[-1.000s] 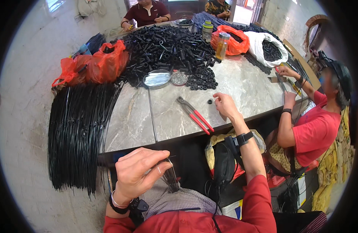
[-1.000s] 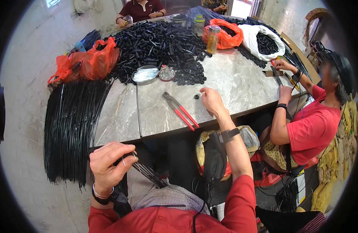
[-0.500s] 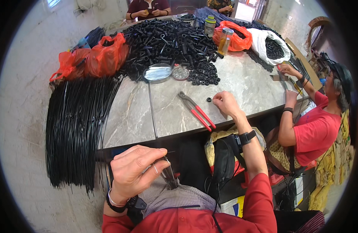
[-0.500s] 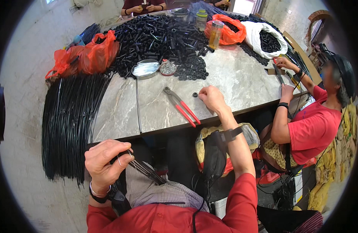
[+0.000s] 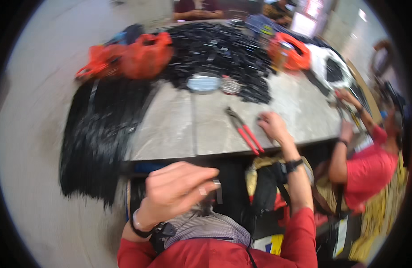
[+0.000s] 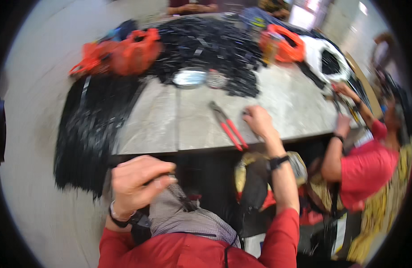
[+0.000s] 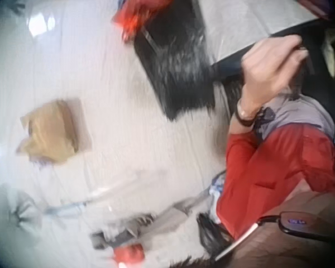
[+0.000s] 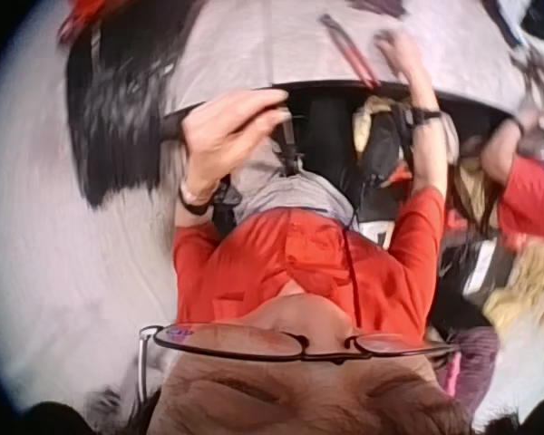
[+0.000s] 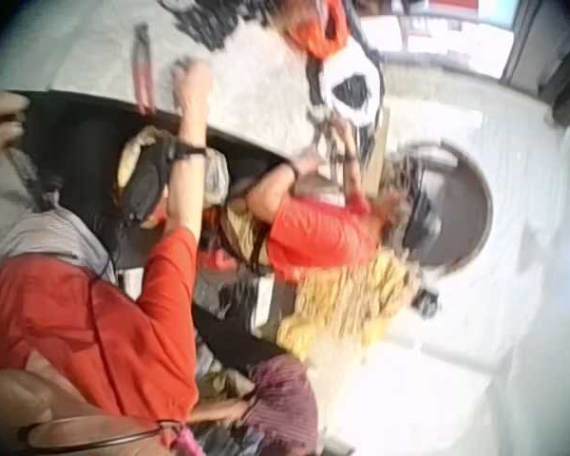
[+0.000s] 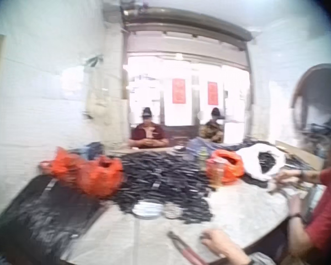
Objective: Manually assemble black plastic rods into hub connectors using pliers to secure components.
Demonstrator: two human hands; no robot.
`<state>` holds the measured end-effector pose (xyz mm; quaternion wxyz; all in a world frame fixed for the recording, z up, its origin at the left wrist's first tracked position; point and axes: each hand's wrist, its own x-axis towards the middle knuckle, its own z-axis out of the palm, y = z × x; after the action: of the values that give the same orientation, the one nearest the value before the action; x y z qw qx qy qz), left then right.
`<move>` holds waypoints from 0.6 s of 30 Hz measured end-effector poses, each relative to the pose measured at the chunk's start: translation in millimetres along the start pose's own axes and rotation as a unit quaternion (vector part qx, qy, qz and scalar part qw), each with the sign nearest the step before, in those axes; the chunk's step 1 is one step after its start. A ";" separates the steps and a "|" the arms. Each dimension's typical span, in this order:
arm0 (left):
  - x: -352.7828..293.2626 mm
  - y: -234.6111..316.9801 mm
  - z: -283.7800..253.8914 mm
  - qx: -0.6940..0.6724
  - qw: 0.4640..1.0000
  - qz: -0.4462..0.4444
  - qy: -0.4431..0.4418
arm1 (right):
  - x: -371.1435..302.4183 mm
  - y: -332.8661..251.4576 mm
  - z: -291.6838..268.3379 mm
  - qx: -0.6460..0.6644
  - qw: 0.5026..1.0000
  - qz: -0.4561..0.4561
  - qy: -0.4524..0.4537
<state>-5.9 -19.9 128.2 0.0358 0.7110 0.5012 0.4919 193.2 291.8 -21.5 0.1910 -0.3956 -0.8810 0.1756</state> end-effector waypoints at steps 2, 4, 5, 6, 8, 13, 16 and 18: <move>3.1 7.3 1.2 -0.005 1.000 0.003 0.021 | 0.7 -2.1 -2.1 -0.029 0.999 -0.014 0.003; -0.9 2.0 4.1 -0.027 0.999 0.024 0.033 | -7.0 6.0 -1.7 0.007 0.999 -0.026 0.030; -3.7 -0.7 4.9 -0.027 0.999 0.036 0.031 | -13.3 6.0 -8.0 0.005 0.996 -0.063 0.060; -7.2 -2.2 4.6 -0.036 0.998 0.038 0.037 | -16.2 0.2 -10.6 0.050 0.997 -0.025 0.048; -10.7 -2.2 7.5 -0.053 0.997 0.021 0.041 | -19.6 -14.5 -17.9 0.087 0.996 0.000 0.029; -5.1 2.4 10.3 -0.061 0.997 0.023 0.040 | -22.6 6.5 -1.5 -0.147 0.981 0.056 0.110; -15.4 7.0 -8.2 -0.011 0.999 -0.036 0.034 | -11.4 -8.0 24.0 -0.140 0.984 0.083 0.075; -17.7 6.3 -13.2 -0.009 0.998 -0.010 0.056 | -19.0 -27.6 8.8 -0.107 0.988 0.093 0.068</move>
<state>-11.6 -42.0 126.7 0.0193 0.6770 0.5054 0.5346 183.3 258.6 -20.1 0.1896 -0.5051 -0.8390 0.0705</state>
